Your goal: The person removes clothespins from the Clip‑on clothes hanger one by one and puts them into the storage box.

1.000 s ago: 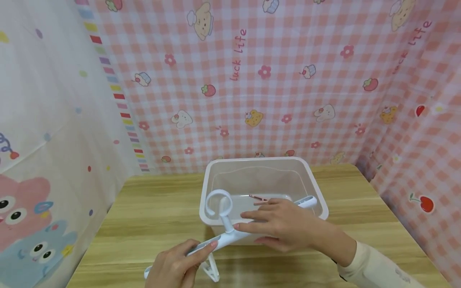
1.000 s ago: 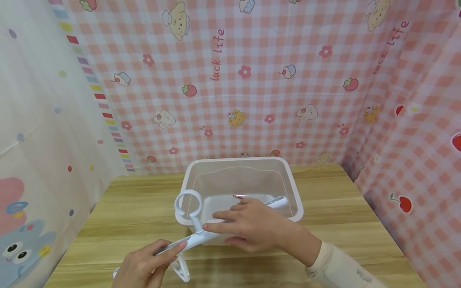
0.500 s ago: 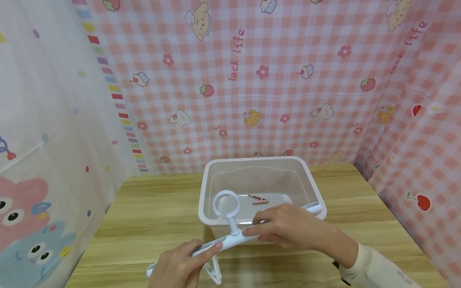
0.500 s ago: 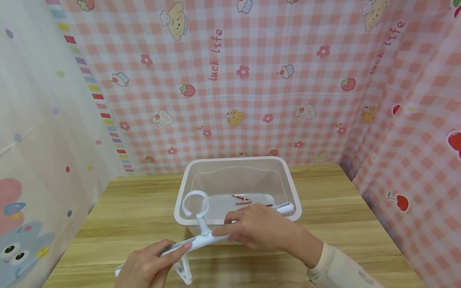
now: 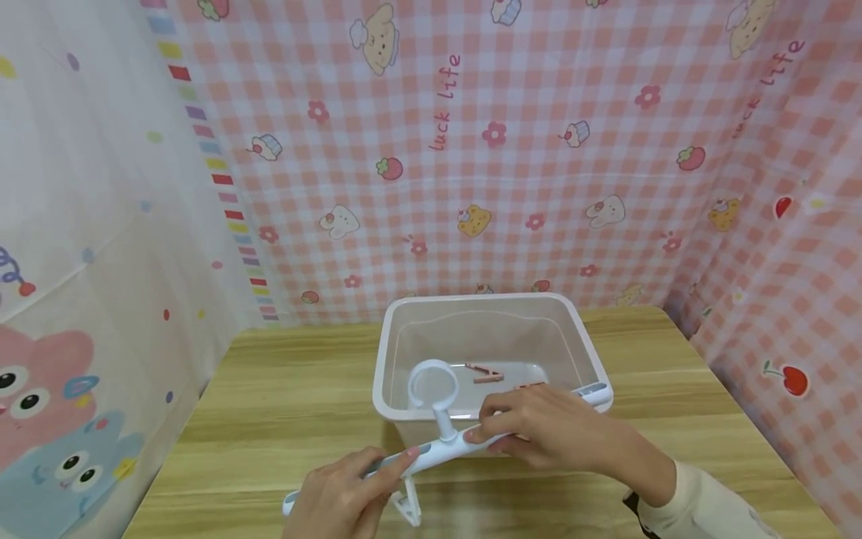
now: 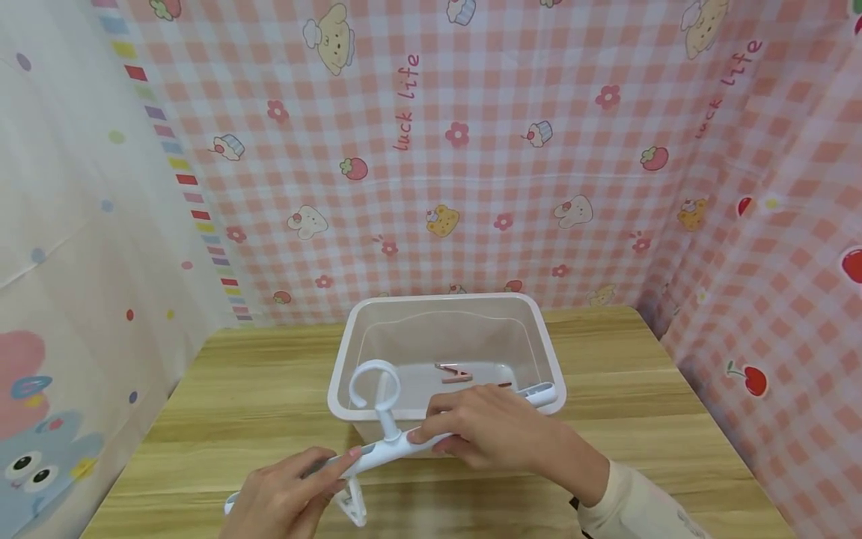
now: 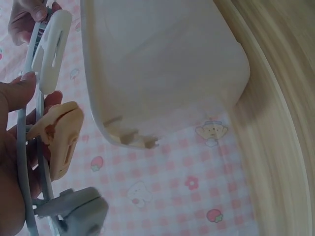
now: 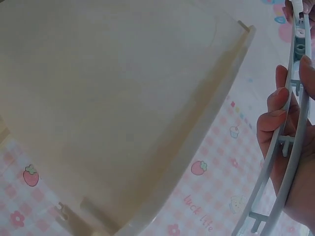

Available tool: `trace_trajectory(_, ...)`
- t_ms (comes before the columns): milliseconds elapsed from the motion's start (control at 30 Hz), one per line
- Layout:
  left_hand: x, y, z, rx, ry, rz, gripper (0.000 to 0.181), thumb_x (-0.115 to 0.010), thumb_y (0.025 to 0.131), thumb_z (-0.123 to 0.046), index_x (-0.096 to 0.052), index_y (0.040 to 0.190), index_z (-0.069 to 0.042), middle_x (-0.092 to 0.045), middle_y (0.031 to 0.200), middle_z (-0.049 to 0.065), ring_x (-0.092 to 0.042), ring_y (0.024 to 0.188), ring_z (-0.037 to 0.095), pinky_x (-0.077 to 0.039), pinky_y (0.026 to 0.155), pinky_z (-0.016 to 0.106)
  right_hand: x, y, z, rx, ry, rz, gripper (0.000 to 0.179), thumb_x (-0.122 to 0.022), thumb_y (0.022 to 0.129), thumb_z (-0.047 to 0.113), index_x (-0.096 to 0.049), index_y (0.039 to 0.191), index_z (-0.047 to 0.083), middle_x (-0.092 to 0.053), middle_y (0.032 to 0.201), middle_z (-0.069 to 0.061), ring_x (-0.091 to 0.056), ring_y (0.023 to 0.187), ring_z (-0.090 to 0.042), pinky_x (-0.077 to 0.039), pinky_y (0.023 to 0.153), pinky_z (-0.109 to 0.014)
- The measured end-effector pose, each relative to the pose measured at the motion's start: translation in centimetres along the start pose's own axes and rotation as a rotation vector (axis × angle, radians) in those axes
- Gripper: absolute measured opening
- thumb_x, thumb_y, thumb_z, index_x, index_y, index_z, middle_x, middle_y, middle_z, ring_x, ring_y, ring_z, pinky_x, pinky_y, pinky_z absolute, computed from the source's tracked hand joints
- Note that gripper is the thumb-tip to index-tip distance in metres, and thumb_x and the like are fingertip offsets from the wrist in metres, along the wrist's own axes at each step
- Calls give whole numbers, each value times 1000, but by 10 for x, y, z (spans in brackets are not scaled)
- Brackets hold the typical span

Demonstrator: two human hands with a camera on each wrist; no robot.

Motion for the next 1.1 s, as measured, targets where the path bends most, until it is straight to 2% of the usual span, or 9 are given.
trace_trajectory(300,5,4,3,-37,98,-135,40,-46,107,-43,-76,120,-19,-74,93,1,-68,69,15,-55,61,28,7,-13,-3,-31,-34,-52,38,-87,78,19,-77,110,34,-66,97,16,-59,76,1,-48,67,-12)
trace_trajectory(400,13,5,7,-20,28,-272,38,-54,104,-41,-79,112,-13,-75,95,7,-70,76,21,-56,69,30,12,-21,-5,-37,-12,-86,42,-87,76,14,-77,112,31,-68,98,12,-61,77,0,-48,68,-12)
trace_trajectory(533,23,3,13,49,-109,-512,35,-64,100,-35,-79,106,-4,-74,112,20,-70,113,24,-53,101,26,21,-33,-8,-27,9,-154,45,-87,74,12,-76,115,28,-72,106,5,-69,81,-5,-50,69,-12)
trace_trajectory(600,25,1,16,101,-189,-609,34,-66,99,-29,-77,109,1,-69,125,24,-60,132,26,-43,116,27,26,-38,-10,-27,26,-183,39,-84,80,16,-74,117,26,-73,111,1,-73,84,-9,-51,69,-12)
trace_trajectory(700,24,-4,21,200,-285,-687,34,-68,96,-17,-70,118,9,-60,142,23,-51,142,26,-39,119,27,35,-44,-14,-43,74,-201,25,-70,95,29,-73,120,26,-73,113,3,-72,83,-6,-51,69,-10)
trace_trajectory(767,21,-7,25,302,-381,-673,40,-65,92,-2,-61,130,12,-55,149,17,-49,143,21,-40,118,24,41,-48,-17,-57,83,-208,27,-58,101,36,-72,121,25,-72,110,6,-68,78,0,-49,68,-8)
trace_trajectory(900,10,-13,33,533,-734,-554,62,-48,90,18,-38,151,9,-54,151,3,-53,138,9,-45,110,17,50,-58,-19,-112,31,-229,35,-50,103,45,-74,119,26,-70,102,11,-59,74,5,-47,68,-7)
trace_trajectory(1033,-3,-14,35,729,-981,-362,56,-37,101,10,-35,155,-4,-62,137,-7,-63,121,4,-56,94,20,54,-72,-19,-169,22,-249,38,-49,103,46,-74,121,24,-70,102,11,-60,79,3,-49,71,-8)
trace_trajectory(1100,-9,-11,33,750,-1029,-270,51,-36,104,7,-41,152,-9,-65,131,-10,-68,112,4,-59,86,23,54,-78,-17,-184,38,-261,38,-49,103,45,-74,122,22,-69,103,10,-61,81,2,-49,72,-8)
Point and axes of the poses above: each hand's wrist, its own y-axis towards the middle knuckle, its own x-axis out of the back of the hand, z = x × y, the point moved 4 cm from there along y, towards the middle knuckle
